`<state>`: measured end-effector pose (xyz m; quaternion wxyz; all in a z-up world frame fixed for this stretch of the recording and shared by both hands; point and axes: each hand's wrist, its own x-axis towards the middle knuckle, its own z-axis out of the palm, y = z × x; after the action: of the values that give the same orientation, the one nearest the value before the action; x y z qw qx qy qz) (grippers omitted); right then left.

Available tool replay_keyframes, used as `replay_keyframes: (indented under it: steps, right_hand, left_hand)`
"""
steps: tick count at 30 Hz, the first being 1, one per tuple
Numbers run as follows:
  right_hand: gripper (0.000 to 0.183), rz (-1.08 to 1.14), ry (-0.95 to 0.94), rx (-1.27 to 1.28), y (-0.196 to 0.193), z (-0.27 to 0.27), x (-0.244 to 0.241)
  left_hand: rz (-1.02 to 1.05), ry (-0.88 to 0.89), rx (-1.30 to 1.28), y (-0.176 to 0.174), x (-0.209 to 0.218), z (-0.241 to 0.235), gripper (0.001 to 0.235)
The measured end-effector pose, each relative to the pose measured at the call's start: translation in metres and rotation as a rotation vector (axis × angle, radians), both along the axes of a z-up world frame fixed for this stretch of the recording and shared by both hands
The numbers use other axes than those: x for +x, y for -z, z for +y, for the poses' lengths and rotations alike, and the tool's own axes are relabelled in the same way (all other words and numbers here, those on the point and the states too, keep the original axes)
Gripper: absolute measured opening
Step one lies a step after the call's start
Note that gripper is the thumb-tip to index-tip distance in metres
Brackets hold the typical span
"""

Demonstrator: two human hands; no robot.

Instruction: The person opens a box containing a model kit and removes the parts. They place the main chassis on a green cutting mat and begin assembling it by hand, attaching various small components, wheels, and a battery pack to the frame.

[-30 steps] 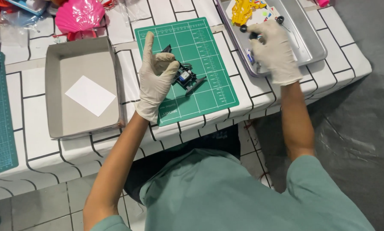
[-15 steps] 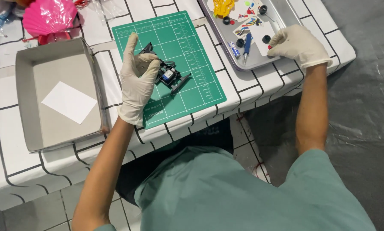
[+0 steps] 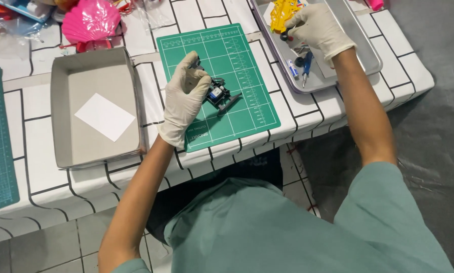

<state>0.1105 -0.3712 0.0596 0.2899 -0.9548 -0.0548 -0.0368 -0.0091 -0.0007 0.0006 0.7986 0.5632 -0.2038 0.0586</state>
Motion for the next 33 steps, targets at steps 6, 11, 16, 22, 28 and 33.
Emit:
replay_keyframes:
  steps: [6, 11, 16, 22, 28, 33]
  right_hand:
    - [0.002, 0.064, 0.019, 0.114, -0.006, 0.023, -0.018]
    - [0.004, 0.000, -0.038, 0.058, 0.008, 0.013, -0.007]
    - [0.016, -0.175, -0.294, -0.446, 0.047, -0.027, 0.037]
    - [0.015, -0.159, -0.383, -0.471, 0.030, -0.011, 0.019]
    - [0.013, -0.293, -0.479, -0.834, 0.043, -0.019, 0.031]
    - [0.015, -0.103, -0.354, -0.564, 0.016, 0.000, 0.013]
  left_hand:
    - [-0.008, -0.121, 0.170, -0.010, -0.003, 0.003, 0.060]
    - [-0.023, -0.121, 0.184, -0.009, -0.003, 0.003, 0.055]
    - [-0.081, -0.204, 0.268, -0.008, -0.002, 0.005, 0.052]
    - [-0.142, -0.203, 0.296, -0.007, -0.003, 0.006, 0.052]
    - [-0.175, -0.239, 0.329, -0.008, -0.002, 0.007, 0.053]
    - [-0.141, -0.228, 0.303, -0.013, -0.004, 0.006, 0.053]
